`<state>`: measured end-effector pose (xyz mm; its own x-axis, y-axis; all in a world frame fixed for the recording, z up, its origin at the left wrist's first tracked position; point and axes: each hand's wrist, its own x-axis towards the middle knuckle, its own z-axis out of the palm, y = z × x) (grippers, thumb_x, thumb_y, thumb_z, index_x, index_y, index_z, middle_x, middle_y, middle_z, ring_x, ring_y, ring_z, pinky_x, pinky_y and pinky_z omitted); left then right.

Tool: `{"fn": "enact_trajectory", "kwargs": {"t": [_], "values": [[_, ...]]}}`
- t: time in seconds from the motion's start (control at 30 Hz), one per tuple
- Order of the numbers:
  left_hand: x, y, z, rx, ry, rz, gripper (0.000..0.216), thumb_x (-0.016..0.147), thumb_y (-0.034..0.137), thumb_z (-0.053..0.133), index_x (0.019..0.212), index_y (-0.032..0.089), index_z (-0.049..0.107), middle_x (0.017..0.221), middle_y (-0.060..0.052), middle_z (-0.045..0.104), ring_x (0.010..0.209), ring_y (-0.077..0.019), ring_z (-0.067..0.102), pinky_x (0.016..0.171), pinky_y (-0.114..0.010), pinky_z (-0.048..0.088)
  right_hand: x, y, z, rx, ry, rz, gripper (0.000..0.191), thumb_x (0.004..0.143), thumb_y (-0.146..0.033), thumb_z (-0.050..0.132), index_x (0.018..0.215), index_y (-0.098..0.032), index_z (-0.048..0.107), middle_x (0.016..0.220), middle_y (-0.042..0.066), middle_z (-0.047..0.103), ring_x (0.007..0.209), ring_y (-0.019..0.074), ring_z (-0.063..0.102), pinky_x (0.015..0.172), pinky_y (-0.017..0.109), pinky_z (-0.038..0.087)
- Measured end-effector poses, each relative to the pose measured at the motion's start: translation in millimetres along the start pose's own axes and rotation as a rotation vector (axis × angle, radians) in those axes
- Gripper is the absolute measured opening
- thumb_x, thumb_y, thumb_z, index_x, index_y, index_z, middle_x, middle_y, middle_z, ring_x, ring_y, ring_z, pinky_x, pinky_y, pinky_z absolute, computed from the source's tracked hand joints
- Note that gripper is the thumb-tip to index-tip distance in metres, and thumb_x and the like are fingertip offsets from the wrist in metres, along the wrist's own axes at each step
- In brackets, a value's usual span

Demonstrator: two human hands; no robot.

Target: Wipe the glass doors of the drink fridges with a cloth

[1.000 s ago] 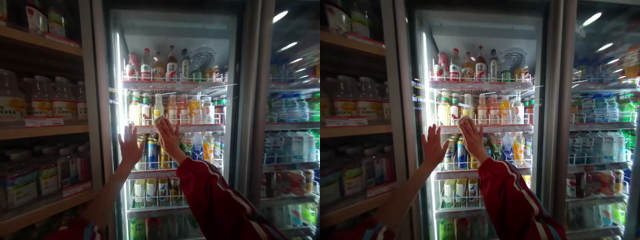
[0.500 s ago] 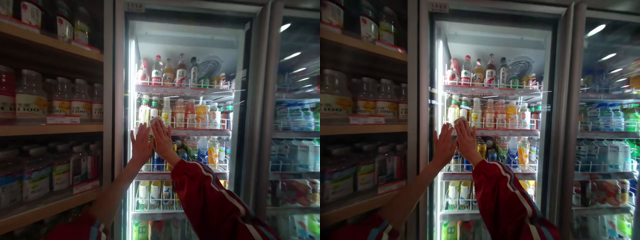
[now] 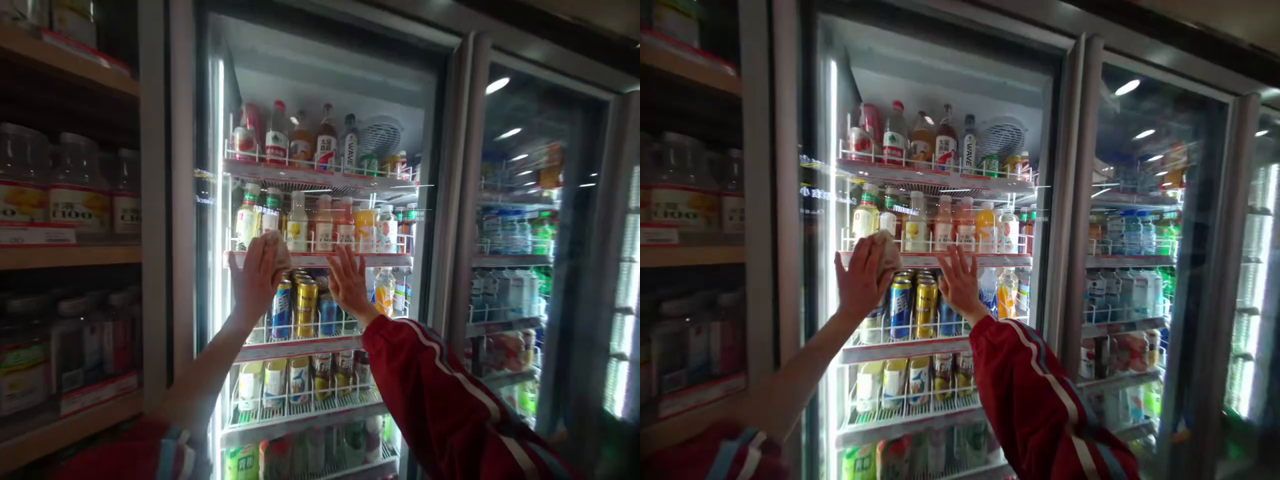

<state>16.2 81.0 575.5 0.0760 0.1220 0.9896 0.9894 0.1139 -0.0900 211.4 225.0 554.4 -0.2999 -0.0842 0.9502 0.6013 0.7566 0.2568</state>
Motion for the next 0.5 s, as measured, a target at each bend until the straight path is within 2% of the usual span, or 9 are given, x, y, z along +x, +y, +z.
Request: {"fn": "enact_trajectory", "kwargs": {"t": [0.13, 0.23, 0.37, 0.43, 0.5], "values": [[-3, -12, -10, 0.119, 0.120, -0.151, 0.058, 0.089, 0.042, 0.045, 0.138, 0.012, 0.038, 0.145, -0.018, 0.038, 0.135, -0.0323, 0.035, 0.113, -0.059, 0.006, -5, 1, -1, 0.037, -0.053, -0.035, 0.049, 0.088, -0.024, 0.045, 0.137, -0.023, 0.041, 0.152, 0.009, 0.030, 0.144, 0.0250, 0.013, 0.114, 0.054, 0.010], [-4, 10, 3, 0.132, 0.130, -0.151, 0.058, 0.090, 0.041, 0.043, 0.138, 0.009, 0.037, 0.145, -0.021, 0.037, 0.136, -0.0333, 0.032, 0.111, -0.060, 0.009, -6, -1, -3, 0.083, -0.081, -0.065, 0.051, 0.088, -0.027, 0.046, 0.138, -0.021, 0.040, 0.153, 0.010, 0.027, 0.145, 0.0270, 0.012, 0.114, 0.056, 0.007], [-9, 55, 30, 0.071, -0.029, 0.011, 0.045, 0.091, 0.037, 0.040, 0.132, 0.019, 0.048, 0.147, -0.014, 0.036, 0.138, -0.0289, 0.031, 0.113, -0.054, 0.008, -3, 1, -8, 0.134, -0.127, -0.080, 0.052, 0.089, -0.029, 0.045, 0.140, -0.019, 0.037, 0.155, 0.011, 0.021, 0.145, 0.0285, 0.010, 0.113, 0.058, 0.007], [-11, 63, 33, 0.068, -0.047, 0.001, 0.040, 0.092, 0.037, 0.040, 0.130, 0.025, 0.049, 0.151, -0.008, 0.031, 0.138, -0.0277, 0.030, 0.113, -0.055, 0.006, -1, 8, -12, 0.151, -0.173, -0.112, 0.052, 0.090, -0.030, 0.044, 0.141, -0.019, 0.035, 0.156, 0.010, 0.020, 0.145, 0.0270, 0.009, 0.114, 0.057, 0.008], [-10, 60, 26, 0.060, -0.049, -0.031, 0.040, 0.093, 0.040, 0.040, 0.133, 0.034, 0.042, 0.154, 0.002, 0.024, 0.138, -0.0266, 0.030, 0.112, -0.058, 0.003, -1, 18, -17, 0.151, -0.215, -0.157, 0.051, 0.092, -0.029, 0.040, 0.142, -0.020, 0.034, 0.156, 0.007, 0.020, 0.145, 0.0248, 0.009, 0.115, 0.056, 0.009]]}}
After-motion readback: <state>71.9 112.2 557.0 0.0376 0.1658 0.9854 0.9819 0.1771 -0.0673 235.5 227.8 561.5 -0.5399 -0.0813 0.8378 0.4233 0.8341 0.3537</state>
